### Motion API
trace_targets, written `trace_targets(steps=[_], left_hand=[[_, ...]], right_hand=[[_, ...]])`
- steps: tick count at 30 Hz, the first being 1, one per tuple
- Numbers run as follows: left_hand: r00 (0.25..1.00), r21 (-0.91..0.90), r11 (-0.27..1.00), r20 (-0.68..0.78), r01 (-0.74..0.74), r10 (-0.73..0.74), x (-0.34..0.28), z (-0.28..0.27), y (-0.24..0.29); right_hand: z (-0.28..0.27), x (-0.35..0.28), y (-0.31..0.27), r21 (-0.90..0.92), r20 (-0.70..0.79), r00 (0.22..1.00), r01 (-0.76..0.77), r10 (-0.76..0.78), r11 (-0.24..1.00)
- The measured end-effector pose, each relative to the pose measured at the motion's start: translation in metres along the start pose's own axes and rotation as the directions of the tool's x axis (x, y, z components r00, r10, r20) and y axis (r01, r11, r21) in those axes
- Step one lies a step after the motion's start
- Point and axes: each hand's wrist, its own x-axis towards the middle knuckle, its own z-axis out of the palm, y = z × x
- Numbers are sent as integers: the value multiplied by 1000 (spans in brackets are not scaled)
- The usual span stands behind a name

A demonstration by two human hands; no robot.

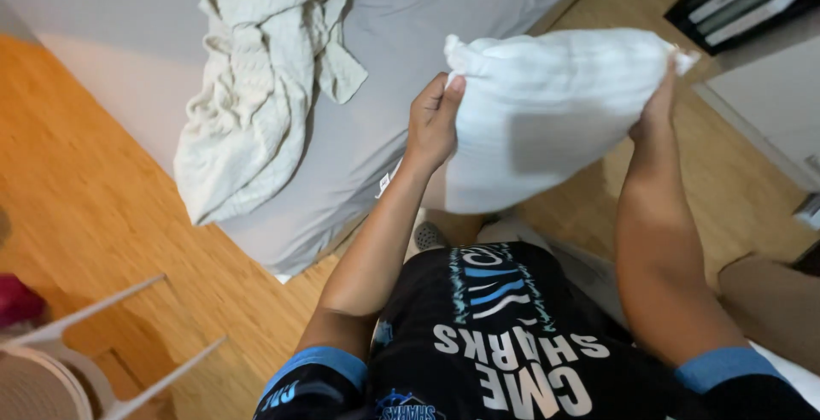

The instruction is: The person folds a white towel on a bed and places it in a wardrobe. They then pick up pillows from a nearby chair, fluff them, and arrange them on the bed.

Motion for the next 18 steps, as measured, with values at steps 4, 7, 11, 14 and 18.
trace_targets(steps=[4,7,11,14,18], left_hand=[[988,-172,980,-104,99,-118,30,13,-20],[973,-274,959,-194,69,-125,67,29,-21],[945,-235,971,-326,-45,-35,132,42,-38],[907,-206,977,-420,-59,-34,172,69,-32],[923,-169,981,-385,-100,27,213,132,-18]], right_hand=[[7,-2,-2,147,202,925,-352,321,924],[13,1,-3,205,370,808,-553,460,807],[3,56,-58,287,510,714,-667,479,688],[-6,109,-97,408,529,702,-703,476,583],[-23,190,-123,455,546,744,-649,384,610]])
